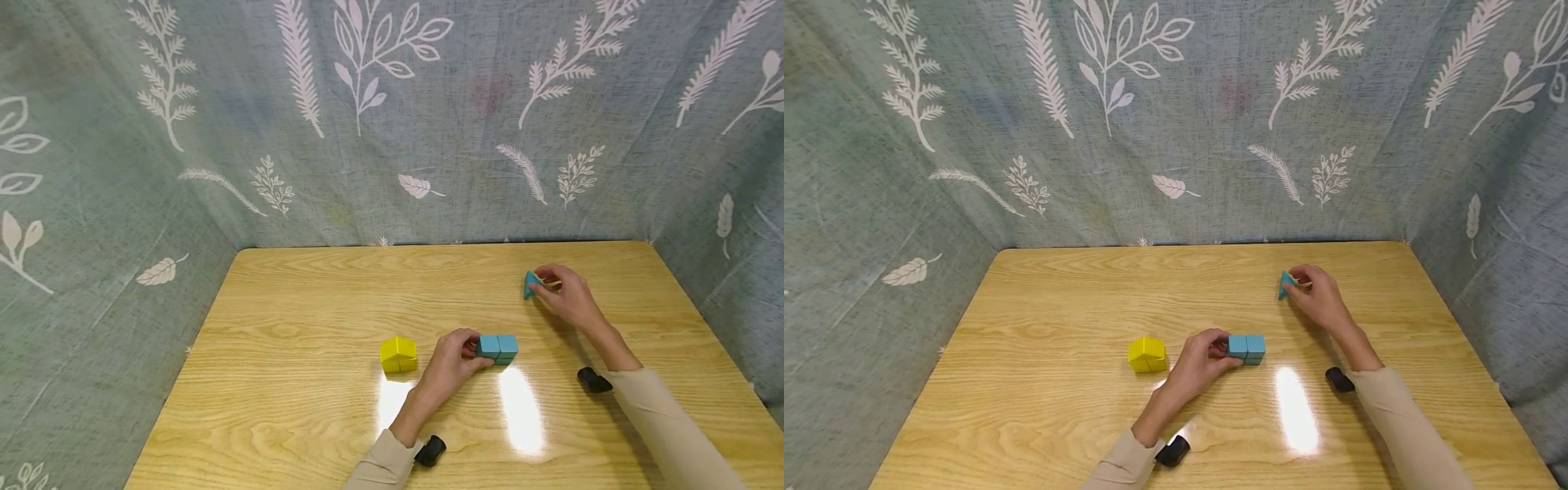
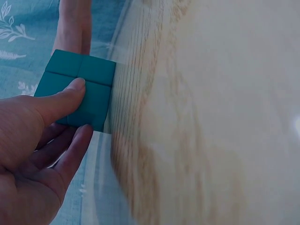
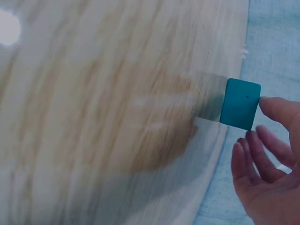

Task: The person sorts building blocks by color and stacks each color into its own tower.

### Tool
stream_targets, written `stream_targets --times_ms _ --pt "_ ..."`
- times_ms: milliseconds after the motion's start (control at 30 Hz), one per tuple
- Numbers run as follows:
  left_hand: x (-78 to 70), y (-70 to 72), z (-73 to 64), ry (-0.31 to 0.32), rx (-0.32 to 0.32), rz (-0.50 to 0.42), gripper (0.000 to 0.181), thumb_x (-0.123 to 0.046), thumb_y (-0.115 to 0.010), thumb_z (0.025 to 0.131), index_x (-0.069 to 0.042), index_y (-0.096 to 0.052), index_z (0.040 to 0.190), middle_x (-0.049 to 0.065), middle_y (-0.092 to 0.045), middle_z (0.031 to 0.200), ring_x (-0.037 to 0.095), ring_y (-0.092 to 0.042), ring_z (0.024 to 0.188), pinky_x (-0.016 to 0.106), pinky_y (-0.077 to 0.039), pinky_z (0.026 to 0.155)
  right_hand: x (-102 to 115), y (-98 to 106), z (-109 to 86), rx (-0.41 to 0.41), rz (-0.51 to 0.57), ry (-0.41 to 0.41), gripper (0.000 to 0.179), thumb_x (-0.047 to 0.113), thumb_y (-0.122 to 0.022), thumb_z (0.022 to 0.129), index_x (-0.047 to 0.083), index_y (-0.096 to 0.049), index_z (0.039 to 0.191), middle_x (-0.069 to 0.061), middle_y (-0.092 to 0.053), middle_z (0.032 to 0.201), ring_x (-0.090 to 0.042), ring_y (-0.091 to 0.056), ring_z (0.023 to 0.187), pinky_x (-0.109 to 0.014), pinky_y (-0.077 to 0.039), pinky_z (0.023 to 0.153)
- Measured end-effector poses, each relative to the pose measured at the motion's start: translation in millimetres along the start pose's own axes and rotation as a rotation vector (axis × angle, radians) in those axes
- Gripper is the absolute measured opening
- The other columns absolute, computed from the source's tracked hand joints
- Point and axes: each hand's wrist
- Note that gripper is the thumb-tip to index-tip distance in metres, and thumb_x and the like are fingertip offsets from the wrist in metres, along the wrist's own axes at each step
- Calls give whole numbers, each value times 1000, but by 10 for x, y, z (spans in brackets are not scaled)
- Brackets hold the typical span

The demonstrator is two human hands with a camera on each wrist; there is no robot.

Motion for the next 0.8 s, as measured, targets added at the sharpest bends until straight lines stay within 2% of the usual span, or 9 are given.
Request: stream_targets --times_ms 133,433,633,800 --pt "8 -1 4 -3 -2 3 32 -6 -84 85 4 -69 111 13 -70 102 17 -70 88 16 -57 77 -15 12 3 47 -1 -45 37 12 -67 102 -13 -59 129 -32 -62 118 -47 -63 103 -61 -55 86" --pt "9 12 4 -13 -6 7 31 -5 -84 85 3 -70 111 13 -71 101 16 -70 87 16 -57 76 80 9 90 185 -33 -186 50 27 -61 106 -14 -54 135 -34 -61 121 -49 -61 111 -58 -54 90" --pt "13 9 -6 -15 -12 9 31 -6 -85 84 3 -70 110 12 -71 101 14 -69 87 16 -57 77 184 -33 155 187 -27 -225 48 24 -64 104 -14 -57 133 -35 -61 123 -51 -60 113 -56 -56 86" --pt "24 5 -5 -35 -6 29 32 -7 -85 85 3 -70 111 11 -71 102 10 -68 87 13 -56 76 196 -59 156 187 -5 -241 44 22 -69 100 -11 -61 128 -31 -64 119 -45 -62 107 -53 -56 81"
Point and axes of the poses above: each hand's wrist, its own z-axis towards the middle knuckle, its own y-axis out of the back of the hand, x = y × z
